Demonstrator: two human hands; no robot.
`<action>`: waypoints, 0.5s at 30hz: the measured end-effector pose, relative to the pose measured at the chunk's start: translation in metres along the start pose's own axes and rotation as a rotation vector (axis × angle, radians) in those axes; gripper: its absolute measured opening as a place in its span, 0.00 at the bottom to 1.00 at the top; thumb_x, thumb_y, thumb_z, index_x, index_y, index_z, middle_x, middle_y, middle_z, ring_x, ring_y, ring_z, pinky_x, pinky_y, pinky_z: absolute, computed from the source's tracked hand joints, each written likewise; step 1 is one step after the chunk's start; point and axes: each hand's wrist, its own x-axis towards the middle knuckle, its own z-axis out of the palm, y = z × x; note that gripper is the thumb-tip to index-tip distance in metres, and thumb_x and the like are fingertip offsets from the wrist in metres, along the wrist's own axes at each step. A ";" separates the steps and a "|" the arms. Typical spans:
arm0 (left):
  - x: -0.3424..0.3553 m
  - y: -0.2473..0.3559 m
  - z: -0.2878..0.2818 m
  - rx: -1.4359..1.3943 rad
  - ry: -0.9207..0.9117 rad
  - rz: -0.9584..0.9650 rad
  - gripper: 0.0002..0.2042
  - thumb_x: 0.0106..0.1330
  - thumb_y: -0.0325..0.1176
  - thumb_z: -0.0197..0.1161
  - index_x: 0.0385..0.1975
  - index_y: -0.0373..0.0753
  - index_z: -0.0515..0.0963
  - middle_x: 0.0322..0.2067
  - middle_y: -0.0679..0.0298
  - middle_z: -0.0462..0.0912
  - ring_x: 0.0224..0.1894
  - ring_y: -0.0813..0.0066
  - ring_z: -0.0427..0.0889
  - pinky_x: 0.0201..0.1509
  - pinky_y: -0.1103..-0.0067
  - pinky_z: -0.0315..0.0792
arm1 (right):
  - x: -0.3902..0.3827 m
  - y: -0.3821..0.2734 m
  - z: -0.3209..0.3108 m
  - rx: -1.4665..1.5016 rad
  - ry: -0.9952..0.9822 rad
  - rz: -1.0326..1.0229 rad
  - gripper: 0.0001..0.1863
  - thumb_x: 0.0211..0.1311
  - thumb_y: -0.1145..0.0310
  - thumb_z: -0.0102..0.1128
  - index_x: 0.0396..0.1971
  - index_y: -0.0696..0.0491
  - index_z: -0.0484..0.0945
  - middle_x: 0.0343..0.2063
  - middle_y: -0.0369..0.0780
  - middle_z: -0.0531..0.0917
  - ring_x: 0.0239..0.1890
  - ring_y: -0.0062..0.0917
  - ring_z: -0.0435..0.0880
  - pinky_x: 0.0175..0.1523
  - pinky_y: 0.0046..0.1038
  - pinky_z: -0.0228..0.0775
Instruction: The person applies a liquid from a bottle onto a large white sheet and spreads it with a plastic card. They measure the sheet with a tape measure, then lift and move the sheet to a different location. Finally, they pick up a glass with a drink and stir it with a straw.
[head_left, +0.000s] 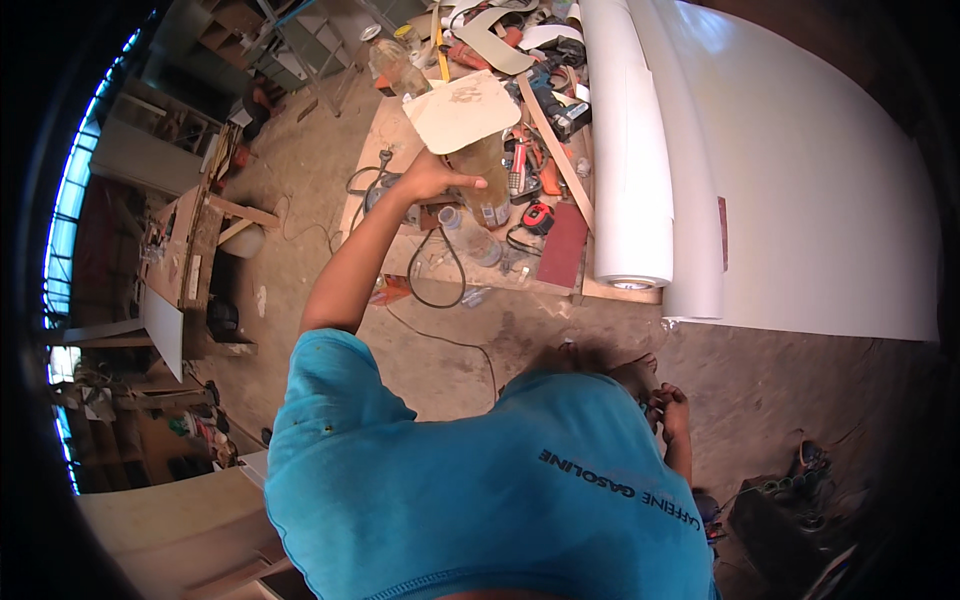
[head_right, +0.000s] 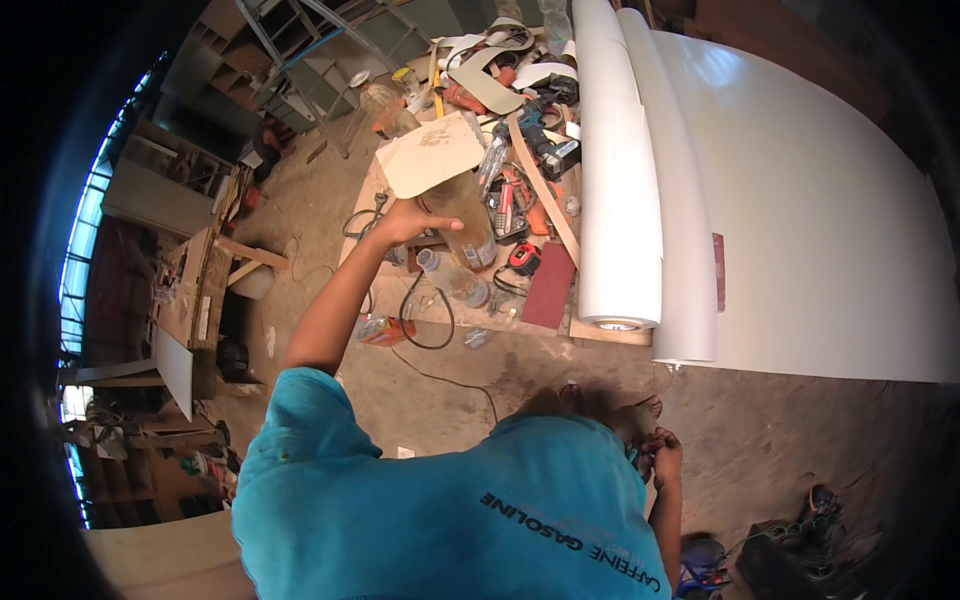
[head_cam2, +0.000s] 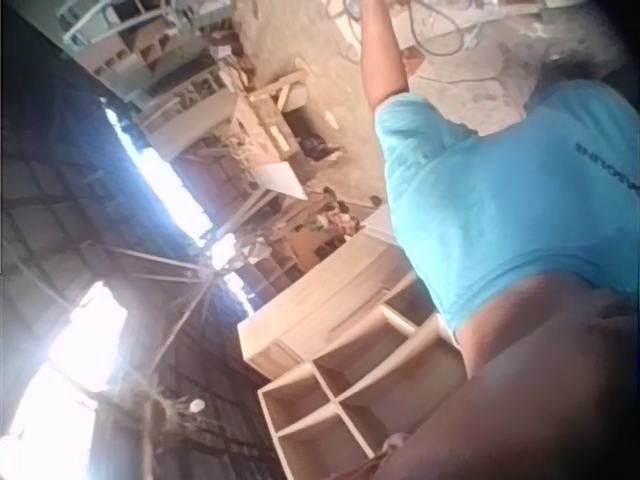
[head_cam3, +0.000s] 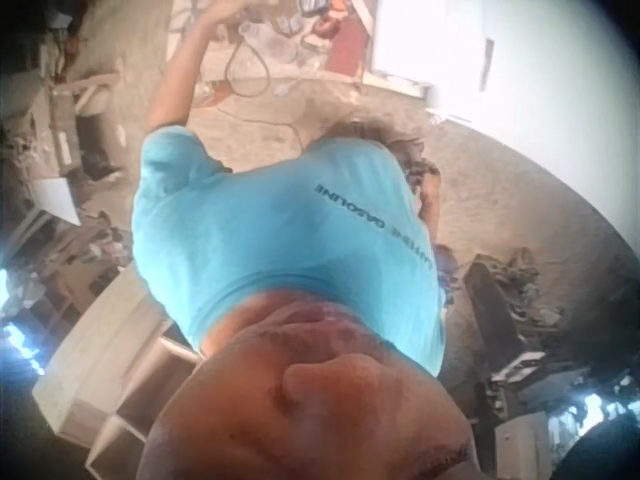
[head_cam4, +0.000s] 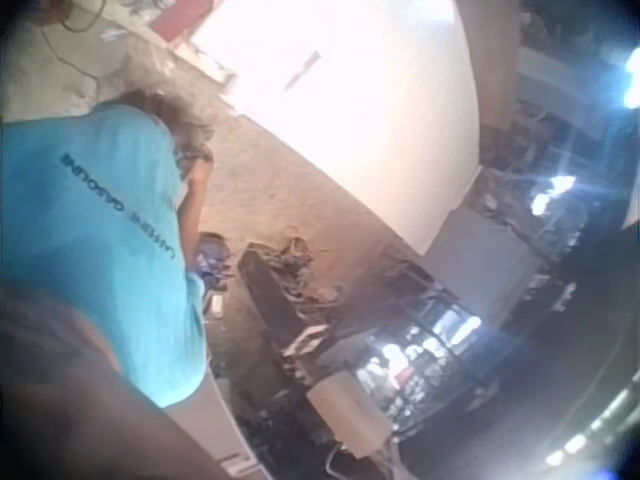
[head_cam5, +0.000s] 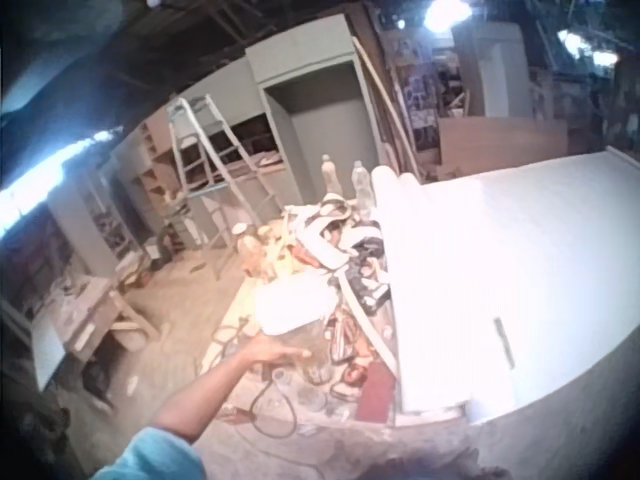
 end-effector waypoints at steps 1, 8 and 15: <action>-0.004 0.002 -0.002 -0.015 -0.013 -0.021 0.49 0.44 0.38 0.84 0.66 0.29 0.62 0.62 0.52 0.72 0.63 0.62 0.72 0.69 0.68 0.68 | -0.001 -0.002 0.000 -0.008 0.002 0.012 0.17 0.68 0.73 0.50 0.55 0.59 0.72 0.39 0.40 0.82 0.32 0.22 0.82 0.30 0.22 0.73; -0.012 -0.024 0.004 0.117 -0.161 -0.199 0.38 0.51 0.41 0.81 0.61 0.33 0.71 0.57 0.56 0.77 0.58 0.66 0.76 0.64 0.72 0.72 | -0.006 0.003 0.000 -0.009 -0.013 0.101 0.15 0.67 0.71 0.51 0.53 0.53 0.74 0.39 0.36 0.83 0.34 0.22 0.82 0.34 0.23 0.72; -0.001 -0.022 0.016 0.214 -0.281 -0.024 0.30 0.55 0.42 0.79 0.55 0.36 0.78 0.50 0.58 0.83 0.50 0.68 0.79 0.56 0.73 0.75 | -0.007 0.002 0.000 0.025 0.015 0.117 0.14 0.64 0.71 0.53 0.49 0.48 0.74 0.39 0.33 0.84 0.33 0.21 0.82 0.34 0.24 0.70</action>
